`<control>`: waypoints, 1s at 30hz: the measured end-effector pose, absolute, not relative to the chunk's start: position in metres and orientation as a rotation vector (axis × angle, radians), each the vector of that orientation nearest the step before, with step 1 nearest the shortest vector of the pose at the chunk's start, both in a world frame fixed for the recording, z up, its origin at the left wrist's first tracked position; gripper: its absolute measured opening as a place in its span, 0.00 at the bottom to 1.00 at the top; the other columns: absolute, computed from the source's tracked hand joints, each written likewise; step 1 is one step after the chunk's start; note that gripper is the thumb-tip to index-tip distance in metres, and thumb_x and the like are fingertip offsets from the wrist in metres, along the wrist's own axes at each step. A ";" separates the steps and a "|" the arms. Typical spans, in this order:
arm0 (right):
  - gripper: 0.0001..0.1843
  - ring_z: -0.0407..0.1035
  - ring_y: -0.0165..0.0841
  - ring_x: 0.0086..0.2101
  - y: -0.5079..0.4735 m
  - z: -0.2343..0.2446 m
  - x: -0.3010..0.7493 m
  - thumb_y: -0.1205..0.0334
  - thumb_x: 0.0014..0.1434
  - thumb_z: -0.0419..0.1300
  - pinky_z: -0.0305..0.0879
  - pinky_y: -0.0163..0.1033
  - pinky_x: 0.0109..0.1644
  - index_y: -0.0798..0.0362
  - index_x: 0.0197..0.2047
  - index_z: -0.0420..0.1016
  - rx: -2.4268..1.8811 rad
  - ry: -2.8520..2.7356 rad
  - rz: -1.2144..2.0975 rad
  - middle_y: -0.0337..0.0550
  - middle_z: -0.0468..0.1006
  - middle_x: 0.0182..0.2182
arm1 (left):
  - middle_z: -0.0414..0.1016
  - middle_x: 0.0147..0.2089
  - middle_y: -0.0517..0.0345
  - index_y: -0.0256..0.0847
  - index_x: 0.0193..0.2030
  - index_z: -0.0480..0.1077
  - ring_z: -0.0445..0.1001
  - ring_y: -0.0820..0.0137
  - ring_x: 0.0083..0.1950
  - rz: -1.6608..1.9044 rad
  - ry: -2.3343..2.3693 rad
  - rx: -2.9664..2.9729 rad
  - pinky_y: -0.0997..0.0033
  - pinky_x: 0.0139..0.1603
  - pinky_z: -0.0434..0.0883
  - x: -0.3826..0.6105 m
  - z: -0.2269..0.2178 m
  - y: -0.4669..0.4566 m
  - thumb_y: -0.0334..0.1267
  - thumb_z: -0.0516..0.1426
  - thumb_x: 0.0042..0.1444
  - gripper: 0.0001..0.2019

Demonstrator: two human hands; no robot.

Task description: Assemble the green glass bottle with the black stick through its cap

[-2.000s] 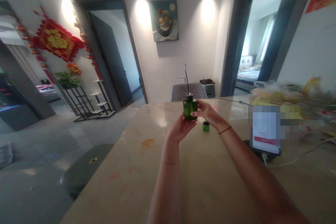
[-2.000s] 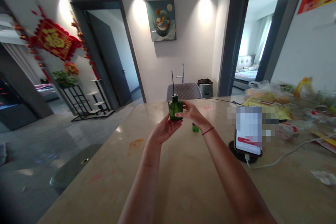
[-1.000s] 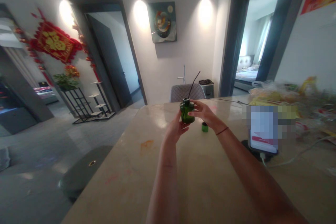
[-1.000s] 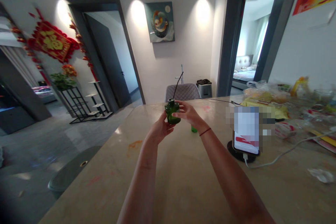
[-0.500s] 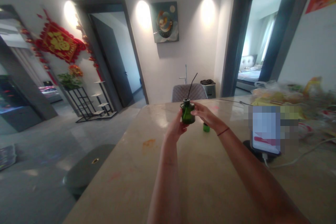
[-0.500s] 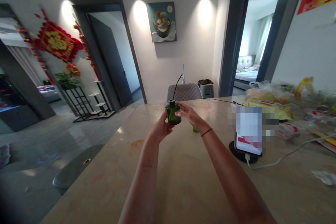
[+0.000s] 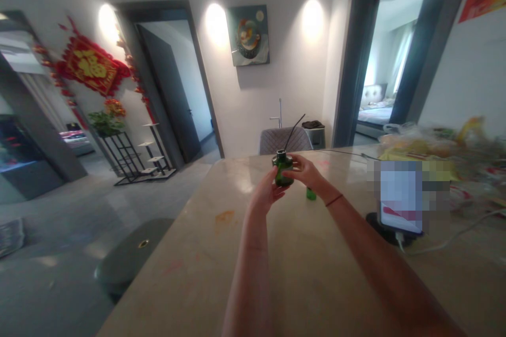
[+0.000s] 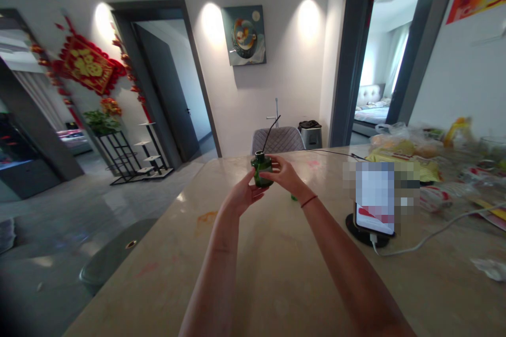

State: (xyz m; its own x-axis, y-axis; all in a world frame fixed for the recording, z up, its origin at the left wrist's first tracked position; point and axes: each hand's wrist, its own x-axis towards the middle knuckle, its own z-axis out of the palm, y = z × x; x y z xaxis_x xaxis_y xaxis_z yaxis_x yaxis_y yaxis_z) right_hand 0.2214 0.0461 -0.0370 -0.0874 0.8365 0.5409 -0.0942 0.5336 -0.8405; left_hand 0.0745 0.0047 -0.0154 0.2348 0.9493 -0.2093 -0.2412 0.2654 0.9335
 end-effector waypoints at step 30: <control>0.35 0.69 0.40 0.43 0.060 -0.090 0.208 0.60 0.33 0.71 0.68 0.48 0.45 0.56 0.46 0.63 -0.954 -1.650 0.908 0.51 0.72 0.43 | 0.73 0.50 0.60 0.45 0.41 0.70 0.65 0.69 0.55 1.035 1.090 0.947 0.65 0.54 0.56 0.068 -0.063 0.027 0.48 0.36 0.61 0.23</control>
